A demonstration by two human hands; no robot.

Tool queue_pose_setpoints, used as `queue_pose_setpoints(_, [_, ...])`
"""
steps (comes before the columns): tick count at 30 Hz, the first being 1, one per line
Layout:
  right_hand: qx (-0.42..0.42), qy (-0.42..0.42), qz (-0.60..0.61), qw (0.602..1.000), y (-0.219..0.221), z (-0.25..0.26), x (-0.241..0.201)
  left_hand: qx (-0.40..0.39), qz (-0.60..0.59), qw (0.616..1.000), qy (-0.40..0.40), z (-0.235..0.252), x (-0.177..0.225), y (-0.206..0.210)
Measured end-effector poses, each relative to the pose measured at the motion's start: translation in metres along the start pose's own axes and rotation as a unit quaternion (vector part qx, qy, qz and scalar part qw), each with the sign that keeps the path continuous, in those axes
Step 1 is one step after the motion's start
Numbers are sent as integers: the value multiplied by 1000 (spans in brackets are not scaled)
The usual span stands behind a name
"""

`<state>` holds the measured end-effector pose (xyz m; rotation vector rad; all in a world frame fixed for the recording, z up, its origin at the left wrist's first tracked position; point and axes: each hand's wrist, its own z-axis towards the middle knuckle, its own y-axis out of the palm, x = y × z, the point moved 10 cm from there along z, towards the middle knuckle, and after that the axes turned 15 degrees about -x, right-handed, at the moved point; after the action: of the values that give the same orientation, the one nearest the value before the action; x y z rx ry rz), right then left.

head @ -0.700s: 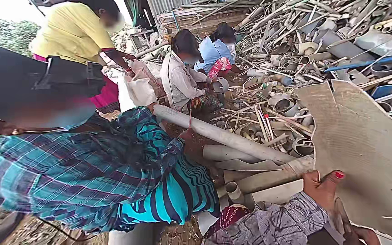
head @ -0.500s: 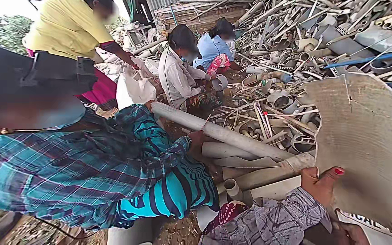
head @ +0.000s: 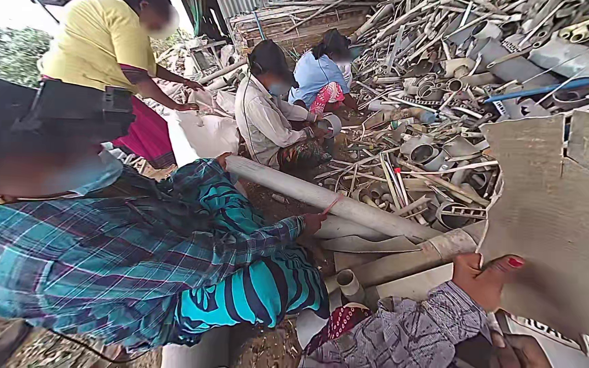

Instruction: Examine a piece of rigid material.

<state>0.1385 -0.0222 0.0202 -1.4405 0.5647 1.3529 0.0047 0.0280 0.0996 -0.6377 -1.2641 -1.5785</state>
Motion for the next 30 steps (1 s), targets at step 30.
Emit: queue_pose_setpoints(30, [-17, 66, -239, 969, -18, -3, 16, 66, -37, 997, -4, 4, 10, -12])
